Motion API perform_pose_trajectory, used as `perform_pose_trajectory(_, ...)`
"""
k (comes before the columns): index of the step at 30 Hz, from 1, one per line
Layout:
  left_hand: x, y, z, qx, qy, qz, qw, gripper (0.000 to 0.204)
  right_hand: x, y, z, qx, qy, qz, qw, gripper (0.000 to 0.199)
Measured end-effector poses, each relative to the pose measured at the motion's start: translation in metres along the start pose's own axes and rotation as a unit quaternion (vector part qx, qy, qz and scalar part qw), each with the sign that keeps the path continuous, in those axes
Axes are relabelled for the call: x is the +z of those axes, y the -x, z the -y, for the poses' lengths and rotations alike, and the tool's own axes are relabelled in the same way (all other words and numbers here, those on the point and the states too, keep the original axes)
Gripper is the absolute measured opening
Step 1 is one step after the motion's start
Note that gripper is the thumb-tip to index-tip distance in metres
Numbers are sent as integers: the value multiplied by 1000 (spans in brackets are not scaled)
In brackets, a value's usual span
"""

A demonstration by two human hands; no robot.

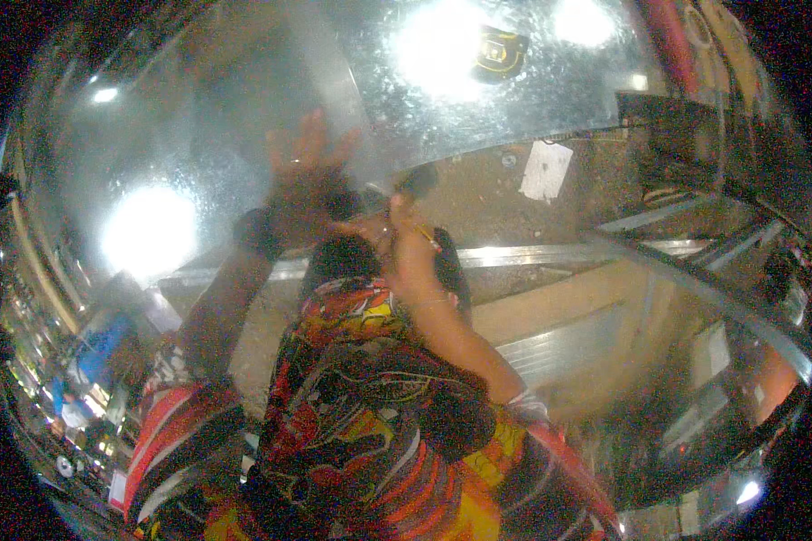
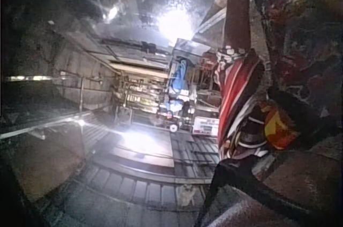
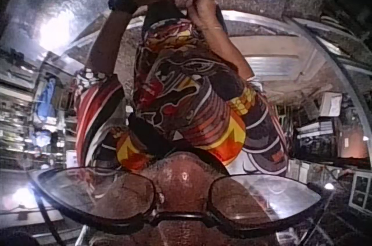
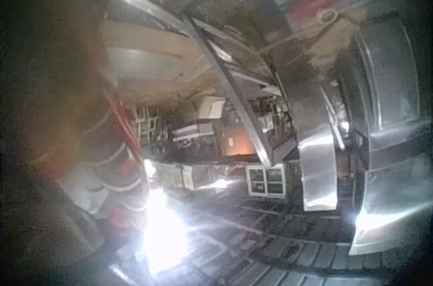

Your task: The person measures a large metal sheet on a workbench using a tape measure and marks it with a pencil. They then use a metal ruler to draw straight lines along the marked points.

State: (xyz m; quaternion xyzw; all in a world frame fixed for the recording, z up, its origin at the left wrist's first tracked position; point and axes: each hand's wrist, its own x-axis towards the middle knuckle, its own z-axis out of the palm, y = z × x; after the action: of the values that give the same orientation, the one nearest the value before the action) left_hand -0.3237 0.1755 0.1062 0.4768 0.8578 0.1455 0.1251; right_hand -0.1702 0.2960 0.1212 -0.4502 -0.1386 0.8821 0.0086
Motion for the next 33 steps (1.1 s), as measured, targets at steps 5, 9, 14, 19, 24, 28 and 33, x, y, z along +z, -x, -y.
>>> perform_pose_trajectory(5,-4,-4,-1,11,-26,-10,1000,126,-7,-6,1,3,-8,-9,1000,24)
perform_pose_trajectory(9,2,-5,0,13,-41,-29,999,127,-4,-10,0,-2,-13,-31,999,24)
perform_pose_trajectory(14,-2,-7,-2,3,-25,-8,1000,128,-1,-9,2,-12,-14,-18,1000,26)
perform_pose_trajectory(19,-3,-9,0,-4,-28,22,999,129,-5,-13,0,-16,-18,-6,1000,28)
perform_pose_trajectory(24,-7,-13,0,-8,-38,49,998,130,-3,-12,-1,-20,-13,-12,1000,29)
perform_pose_trajectory(28,-9,-14,2,0,-49,65,997,126,-20,-22,-11,-29,-11,1,1000,30)
perform_pose_trajectory(33,-13,-17,3,5,-48,72,996,125,-21,-26,-13,-25,-16,-15,999,32)
